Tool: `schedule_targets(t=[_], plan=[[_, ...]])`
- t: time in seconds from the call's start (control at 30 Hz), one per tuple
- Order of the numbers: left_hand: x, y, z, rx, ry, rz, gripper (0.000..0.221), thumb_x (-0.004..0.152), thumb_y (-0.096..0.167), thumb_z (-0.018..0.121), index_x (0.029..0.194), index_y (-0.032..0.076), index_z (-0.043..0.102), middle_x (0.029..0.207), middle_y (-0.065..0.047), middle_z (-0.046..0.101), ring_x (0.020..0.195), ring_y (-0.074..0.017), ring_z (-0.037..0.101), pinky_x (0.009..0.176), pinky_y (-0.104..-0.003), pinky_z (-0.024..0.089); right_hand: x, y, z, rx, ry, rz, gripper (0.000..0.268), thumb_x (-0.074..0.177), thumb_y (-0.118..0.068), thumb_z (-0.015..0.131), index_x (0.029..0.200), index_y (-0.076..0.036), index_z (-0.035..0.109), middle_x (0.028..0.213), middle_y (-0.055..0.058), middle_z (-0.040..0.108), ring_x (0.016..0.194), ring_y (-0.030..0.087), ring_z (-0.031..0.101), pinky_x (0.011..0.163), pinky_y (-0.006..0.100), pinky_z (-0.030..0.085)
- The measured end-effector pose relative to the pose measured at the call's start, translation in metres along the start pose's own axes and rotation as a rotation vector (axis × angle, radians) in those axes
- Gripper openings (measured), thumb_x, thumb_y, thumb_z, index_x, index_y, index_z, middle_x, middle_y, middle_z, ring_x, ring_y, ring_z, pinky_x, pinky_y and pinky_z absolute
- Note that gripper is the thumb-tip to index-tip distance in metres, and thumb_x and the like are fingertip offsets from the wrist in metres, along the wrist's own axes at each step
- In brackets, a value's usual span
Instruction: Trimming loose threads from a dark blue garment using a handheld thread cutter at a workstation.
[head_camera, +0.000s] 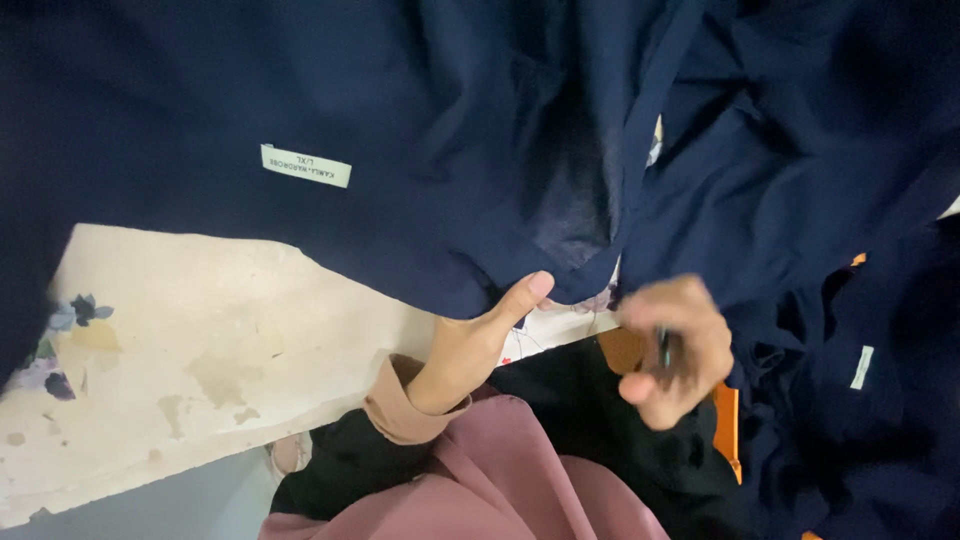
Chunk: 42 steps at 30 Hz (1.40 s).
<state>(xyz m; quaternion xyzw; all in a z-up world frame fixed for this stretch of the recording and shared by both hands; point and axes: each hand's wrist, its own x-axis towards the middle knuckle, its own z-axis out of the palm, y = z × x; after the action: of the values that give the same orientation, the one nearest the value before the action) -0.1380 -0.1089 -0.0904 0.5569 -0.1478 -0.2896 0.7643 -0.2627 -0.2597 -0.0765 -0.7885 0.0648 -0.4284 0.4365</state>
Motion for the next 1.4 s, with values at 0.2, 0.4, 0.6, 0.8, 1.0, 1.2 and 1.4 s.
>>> schedule_targets(t=[0.2,0.4,0.6,0.8,1.0,1.2,1.4], plan=[[0.0,0.007,0.002,-0.088,-0.015,0.004,0.008,0.095,0.01,0.076,0.099,0.004,0.08,0.09,-0.008,0.079,0.09,-0.0152,0.075,0.096,-0.036,0.058,0.012,0.016,0.002,-0.376,0.052,-0.142,0.036,0.093,-0.029,0.082,0.098,0.006,0.071,0.086,0.016,0.064,0.062,0.023,0.053,0.057,0.033,0.044],[-0.001,-0.009,-0.009,-0.15,-0.121,0.021,0.009,0.098,0.017,0.075,0.095,0.009,0.077,0.093,-0.01,0.078,0.089,-0.0182,0.077,0.098,-0.034,0.057,-0.013,0.03,0.008,-0.4,0.164,-0.323,0.035,0.086,-0.031,0.089,0.092,0.002,0.079,0.076,0.016,0.065,0.059,0.019,0.058,0.053,0.028,0.047],[0.006,0.006,-0.004,-0.127,-0.117,0.12,0.009,0.098,0.009,0.073,0.093,0.002,0.077,0.091,-0.01,0.077,0.084,-0.0176,0.074,0.099,-0.034,0.057,-0.006,0.027,0.016,-0.383,0.203,-0.376,0.017,0.085,-0.015,0.089,0.082,0.0,0.082,0.066,0.013,0.063,0.05,0.017,0.057,0.051,0.026,0.048],[-0.003,-0.003,-0.003,-0.151,-0.085,0.001,0.009,0.097,0.017,0.076,0.096,0.009,0.079,0.09,-0.009,0.079,0.086,-0.0188,0.076,0.095,-0.032,0.057,-0.008,0.017,0.018,-0.307,0.262,-0.192,0.031,0.089,-0.026,0.083,0.085,0.005,0.077,0.07,0.015,0.063,0.049,0.014,0.047,0.046,0.026,0.042],[0.016,0.036,-0.009,0.012,-0.038,0.094,0.038,0.087,0.01,0.083,0.122,-0.002,0.072,0.112,-0.015,0.076,0.108,-0.0273,0.074,0.105,-0.039,0.054,0.003,-0.013,0.037,-0.045,0.069,0.221,0.057,0.083,-0.048,0.082,0.102,0.004,0.069,0.078,0.008,0.045,0.067,0.015,0.044,0.062,0.03,0.039],[0.013,0.028,-0.008,-0.097,-0.061,0.082,0.036,0.093,0.009,0.079,0.126,-0.001,0.069,0.116,-0.011,0.074,0.11,-0.0187,0.07,0.106,-0.038,0.054,-0.01,-0.01,0.045,0.111,0.223,0.056,0.026,0.087,-0.017,0.078,0.071,0.001,0.069,0.059,0.007,0.05,0.049,0.013,0.041,0.048,0.026,0.04],[0.007,0.015,-0.011,-0.093,-0.076,0.041,0.039,0.094,0.009,0.076,0.131,0.002,0.068,0.124,-0.013,0.073,0.118,-0.0214,0.066,0.108,-0.04,0.051,-0.025,0.015,0.014,0.139,0.206,-0.074,0.021,0.092,-0.01,0.07,0.078,0.005,0.069,0.064,0.011,0.051,0.047,0.01,0.039,0.044,0.026,0.037]])
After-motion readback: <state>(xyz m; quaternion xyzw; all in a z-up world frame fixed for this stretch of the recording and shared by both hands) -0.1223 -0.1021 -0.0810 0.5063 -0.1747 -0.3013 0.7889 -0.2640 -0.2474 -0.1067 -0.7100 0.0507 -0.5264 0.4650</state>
